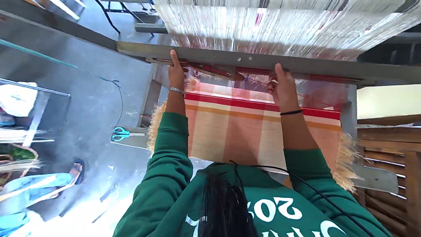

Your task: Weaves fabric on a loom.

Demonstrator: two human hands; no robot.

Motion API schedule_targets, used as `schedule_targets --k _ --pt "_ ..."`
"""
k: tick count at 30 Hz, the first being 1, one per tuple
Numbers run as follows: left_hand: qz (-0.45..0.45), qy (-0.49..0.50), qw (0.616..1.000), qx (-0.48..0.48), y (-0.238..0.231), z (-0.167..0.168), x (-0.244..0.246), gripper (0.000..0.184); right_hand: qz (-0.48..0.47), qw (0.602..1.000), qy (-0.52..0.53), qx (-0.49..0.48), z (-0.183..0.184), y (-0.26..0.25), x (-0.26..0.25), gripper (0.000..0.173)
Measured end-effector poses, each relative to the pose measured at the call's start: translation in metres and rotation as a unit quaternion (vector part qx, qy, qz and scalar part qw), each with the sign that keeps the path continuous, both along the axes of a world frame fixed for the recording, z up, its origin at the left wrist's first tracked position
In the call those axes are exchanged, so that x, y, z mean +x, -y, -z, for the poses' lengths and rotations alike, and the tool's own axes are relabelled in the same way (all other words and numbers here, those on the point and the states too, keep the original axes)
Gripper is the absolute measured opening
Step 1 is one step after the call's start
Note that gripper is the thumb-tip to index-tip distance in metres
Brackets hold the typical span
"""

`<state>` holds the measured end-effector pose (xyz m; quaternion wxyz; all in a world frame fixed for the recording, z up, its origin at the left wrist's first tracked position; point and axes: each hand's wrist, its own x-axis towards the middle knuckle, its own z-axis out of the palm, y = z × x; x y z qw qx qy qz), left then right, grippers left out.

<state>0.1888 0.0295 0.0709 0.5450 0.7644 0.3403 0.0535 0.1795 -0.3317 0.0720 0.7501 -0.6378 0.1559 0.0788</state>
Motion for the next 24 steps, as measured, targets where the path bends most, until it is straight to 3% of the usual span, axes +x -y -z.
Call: schedule_targets --k 3,9,11,14,19,24 --pt "0.028 -0.042 0.996 -0.078 0.021 -0.003 -0.005 0.093 0.003 0.999 -0.019 -0.048 -0.003 -0.001 0.011 0.044" --pt "0.060 -0.028 0.996 -0.059 0.049 0.012 -0.017 0.079 0.006 0.995 -0.023 -0.093 0.005 -0.002 0.009 0.046" --pt "0.063 -0.016 0.997 -0.047 0.047 0.019 -0.018 0.079 -0.028 0.996 -0.048 -0.070 0.004 -0.005 0.005 0.058" --pt "0.077 -0.011 0.996 -0.047 0.039 0.026 -0.014 0.075 -0.157 0.985 -0.048 -0.054 0.008 -0.015 -0.005 0.073" --pt "0.090 -0.034 0.994 -0.046 0.024 0.021 -0.012 0.070 -0.230 0.966 -0.046 -0.105 0.028 -0.041 -0.020 0.041" --pt "0.029 0.049 0.996 0.066 0.003 0.021 -0.013 0.076 -0.245 0.965 -0.051 -0.075 0.024 -0.049 -0.027 0.049"
